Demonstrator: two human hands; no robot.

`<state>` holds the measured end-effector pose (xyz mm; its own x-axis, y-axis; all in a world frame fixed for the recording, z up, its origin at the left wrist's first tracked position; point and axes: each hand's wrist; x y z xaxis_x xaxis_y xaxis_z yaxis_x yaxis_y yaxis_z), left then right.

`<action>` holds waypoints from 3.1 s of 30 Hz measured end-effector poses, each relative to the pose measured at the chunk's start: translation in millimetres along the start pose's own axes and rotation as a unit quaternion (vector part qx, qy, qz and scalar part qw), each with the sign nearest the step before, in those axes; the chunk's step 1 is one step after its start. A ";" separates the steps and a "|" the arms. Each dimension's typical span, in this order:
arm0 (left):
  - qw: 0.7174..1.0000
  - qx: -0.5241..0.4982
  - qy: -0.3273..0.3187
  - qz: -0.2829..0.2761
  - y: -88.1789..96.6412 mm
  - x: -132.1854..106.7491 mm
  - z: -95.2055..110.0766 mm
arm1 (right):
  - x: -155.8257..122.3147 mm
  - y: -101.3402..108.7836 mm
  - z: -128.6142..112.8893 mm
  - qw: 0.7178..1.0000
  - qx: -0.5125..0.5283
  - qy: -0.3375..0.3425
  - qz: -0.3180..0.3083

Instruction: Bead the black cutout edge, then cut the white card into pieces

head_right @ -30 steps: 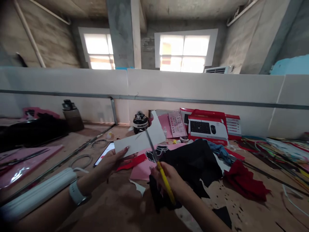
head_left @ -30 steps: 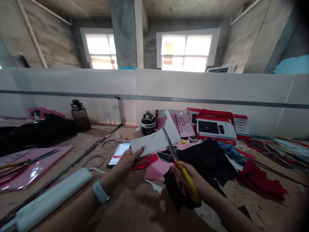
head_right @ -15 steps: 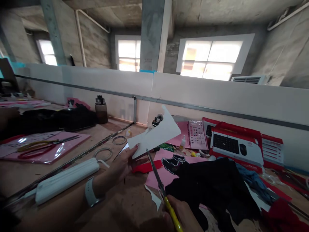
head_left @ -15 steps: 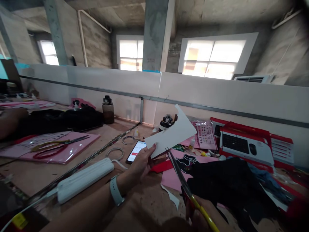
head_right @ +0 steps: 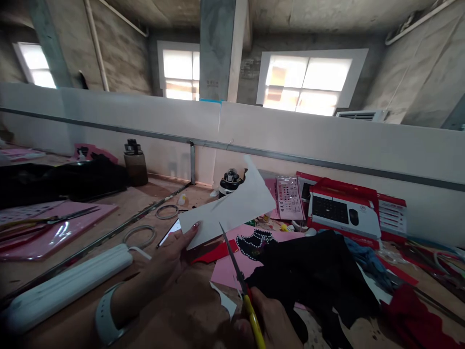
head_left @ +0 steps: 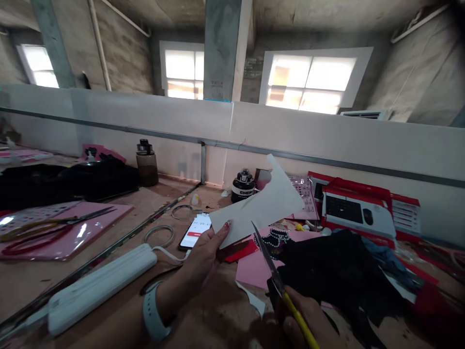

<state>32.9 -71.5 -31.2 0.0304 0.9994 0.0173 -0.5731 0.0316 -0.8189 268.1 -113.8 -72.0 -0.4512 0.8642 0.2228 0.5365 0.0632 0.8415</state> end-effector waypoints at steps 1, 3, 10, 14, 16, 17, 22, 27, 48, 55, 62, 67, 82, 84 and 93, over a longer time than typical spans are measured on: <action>1.000 0.001 0.006 -0.009 0.6 -0.2 -0.9 | 1.5 -0.6 0.5 1.000 0.007 0.002 -0.010; 1.000 0.003 0.013 -0.020 1.2 -0.9 -2.1 | 4.6 -2.6 2.6 0.999 0.027 0.012 -0.026; 0.999 0.015 0.027 -0.019 2.2 -2.9 -6.6 | 9.1 -9.1 8.1 0.998 0.041 0.052 -0.021; 0.999 0.011 0.041 -0.019 3.3 -4.3 -8.9 | 4.2 -11.7 7.3 0.998 0.050 0.041 -0.012; 0.999 0.010 0.044 -0.010 2.6 -5.1 -9.5 | 1.1 -14.6 8.5 0.998 0.050 0.032 -0.008; 0.999 0.010 0.044 -0.005 2.0 -5.4 -9.8 | -0.1 -16.6 9.8 0.998 0.052 0.027 -0.007; 0.999 0.010 0.050 -0.010 0.0 -7.1 -11.2 | -0.5 -21.9 14.6 0.997 0.065 0.036 0.003; 0.998 0.017 0.051 -0.012 -0.1 -8.0 -11.2 | 5.1 -10.9 5.3 0.994 0.084 0.061 -0.039; 0.996 0.020 0.067 -0.046 -0.9 -6.9 -8.4 | 4.1 -10.9 10.0 0.996 0.068 0.026 -0.056; 0.996 0.026 0.071 -0.050 -4.7 -8.2 -5.7 | 2.3 -11.6 10.8 0.994 0.087 0.013 -0.064; 0.995 0.012 0.067 -0.070 -3.4 -5.7 -6.4 | 1.1 -12.3 12.0 0.996 0.076 0.022 -0.051; 0.995 0.011 0.070 -0.065 -5.6 -6.9 -5.5 | 0.7 -14.5 13.3 0.995 0.086 0.024 -0.041; 0.995 0.026 0.066 -0.072 -3.8 -6.9 -6.0 | 3.3 -11.7 6.2 0.997 0.072 0.001 -0.040; 0.995 0.024 0.066 -0.077 -2.3 -6.6 -6.7 | 3.6 -14.1 7.4 0.996 0.082 0.000 -0.035; 0.996 0.037 0.062 -0.054 -4.1 -7.3 -6.8 | 0.9 -28.3 15.9 0.981 0.165 -0.092 -0.043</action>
<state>40.5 -79.0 -31.9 0.1936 0.9807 0.0286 -0.6197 0.1449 -0.7713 263.8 -106.8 -103.4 -0.3849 0.9221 0.0398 0.7178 0.2720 0.6409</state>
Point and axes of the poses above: each hand's wrist, its own x-axis towards the middle knuckle, its own y-axis out of the back of the hand, z = x × y, and after that the axes turned 15 degrees about -x, right-handed
